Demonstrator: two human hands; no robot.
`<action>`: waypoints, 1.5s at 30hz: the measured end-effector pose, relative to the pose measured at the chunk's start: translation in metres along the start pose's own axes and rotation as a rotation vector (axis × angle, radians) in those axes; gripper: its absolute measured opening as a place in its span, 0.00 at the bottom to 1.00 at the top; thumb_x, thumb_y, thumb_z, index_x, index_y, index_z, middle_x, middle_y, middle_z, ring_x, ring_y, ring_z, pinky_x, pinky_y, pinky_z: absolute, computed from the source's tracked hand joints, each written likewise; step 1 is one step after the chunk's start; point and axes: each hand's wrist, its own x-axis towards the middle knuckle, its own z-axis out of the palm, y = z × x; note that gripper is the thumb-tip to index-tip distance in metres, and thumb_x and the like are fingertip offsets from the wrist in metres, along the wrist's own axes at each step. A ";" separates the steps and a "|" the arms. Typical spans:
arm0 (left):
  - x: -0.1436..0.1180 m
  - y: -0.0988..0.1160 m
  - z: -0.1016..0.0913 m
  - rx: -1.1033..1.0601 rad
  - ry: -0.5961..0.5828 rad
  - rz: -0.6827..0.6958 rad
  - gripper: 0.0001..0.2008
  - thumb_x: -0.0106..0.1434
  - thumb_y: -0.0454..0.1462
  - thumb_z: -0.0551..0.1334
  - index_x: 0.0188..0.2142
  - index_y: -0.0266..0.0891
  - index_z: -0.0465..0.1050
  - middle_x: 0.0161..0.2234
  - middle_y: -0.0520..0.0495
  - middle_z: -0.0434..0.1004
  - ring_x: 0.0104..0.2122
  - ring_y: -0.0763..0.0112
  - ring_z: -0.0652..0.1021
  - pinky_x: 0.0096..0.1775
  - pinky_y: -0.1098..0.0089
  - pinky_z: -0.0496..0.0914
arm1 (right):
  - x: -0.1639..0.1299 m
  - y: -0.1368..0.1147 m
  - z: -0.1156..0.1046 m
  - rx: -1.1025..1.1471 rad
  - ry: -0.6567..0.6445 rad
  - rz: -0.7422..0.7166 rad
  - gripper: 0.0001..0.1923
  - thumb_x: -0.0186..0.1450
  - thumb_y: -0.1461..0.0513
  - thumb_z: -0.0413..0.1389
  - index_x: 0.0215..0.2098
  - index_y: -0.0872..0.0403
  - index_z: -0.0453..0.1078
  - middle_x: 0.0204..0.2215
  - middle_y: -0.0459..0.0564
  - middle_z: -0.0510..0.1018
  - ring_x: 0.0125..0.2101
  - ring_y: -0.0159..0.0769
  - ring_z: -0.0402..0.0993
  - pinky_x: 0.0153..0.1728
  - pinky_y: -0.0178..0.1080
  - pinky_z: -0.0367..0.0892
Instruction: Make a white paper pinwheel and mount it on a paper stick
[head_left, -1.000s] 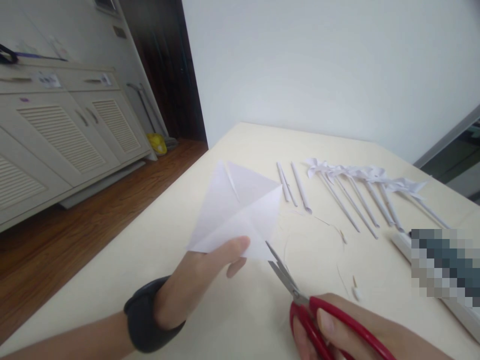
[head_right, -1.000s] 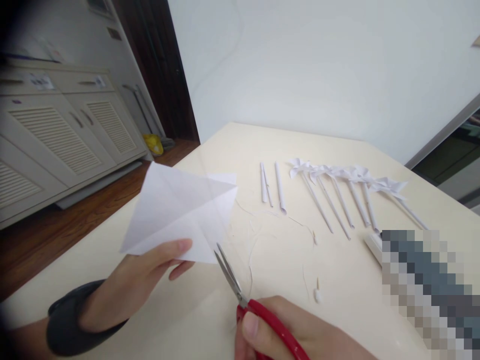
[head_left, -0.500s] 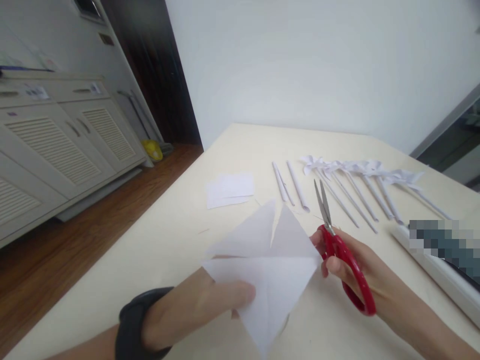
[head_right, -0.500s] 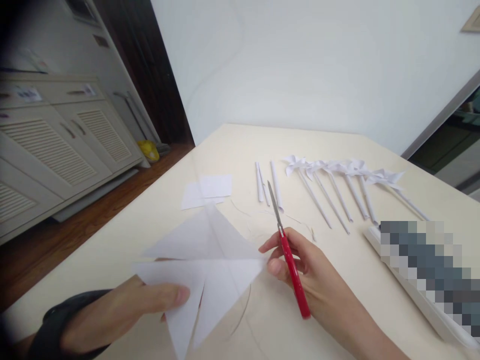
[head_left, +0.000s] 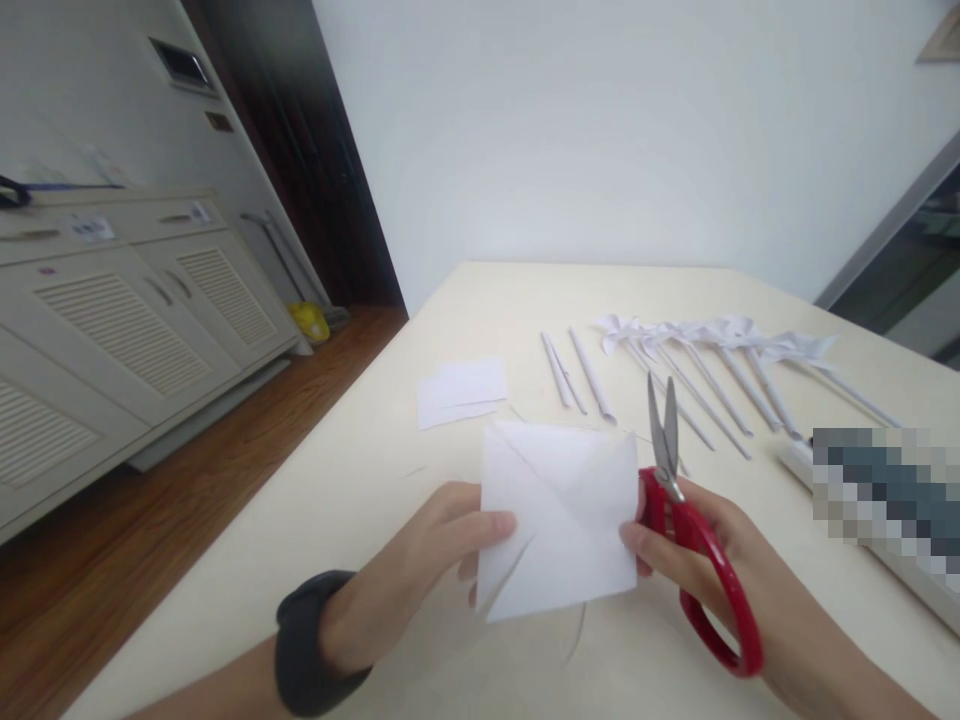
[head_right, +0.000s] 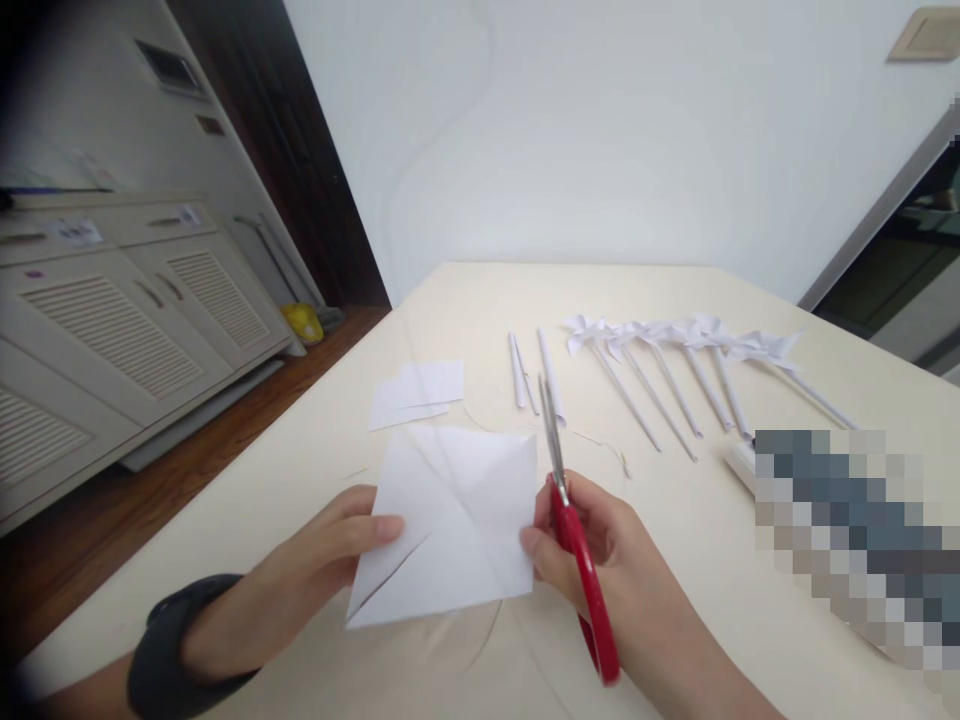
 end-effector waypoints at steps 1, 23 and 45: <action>0.001 0.001 0.001 0.029 -0.043 0.012 0.13 0.60 0.42 0.53 0.24 0.36 0.66 0.21 0.52 0.64 0.23 0.74 0.66 0.30 0.72 0.63 | 0.000 0.002 -0.001 0.007 0.037 -0.001 0.08 0.60 0.60 0.52 0.25 0.52 0.59 0.20 0.40 0.66 0.22 0.29 0.61 0.24 0.31 0.56; -0.002 -0.016 0.028 0.177 -0.149 -0.019 0.17 0.64 0.43 0.48 0.31 0.35 0.69 0.16 0.55 0.61 0.20 0.75 0.66 0.37 0.69 0.65 | -0.015 0.013 0.015 0.011 0.027 -0.086 0.10 0.60 0.56 0.53 0.26 0.53 0.61 0.20 0.40 0.70 0.22 0.28 0.67 0.24 0.30 0.62; -0.002 0.006 0.007 0.430 0.307 0.087 0.18 0.61 0.39 0.52 0.17 0.36 0.65 0.11 0.56 0.60 0.15 0.78 0.65 0.22 0.75 0.59 | -0.021 0.008 0.021 0.386 -0.602 0.265 0.29 0.52 0.42 0.53 0.41 0.55 0.63 0.29 0.50 0.73 0.30 0.35 0.69 0.30 0.37 0.61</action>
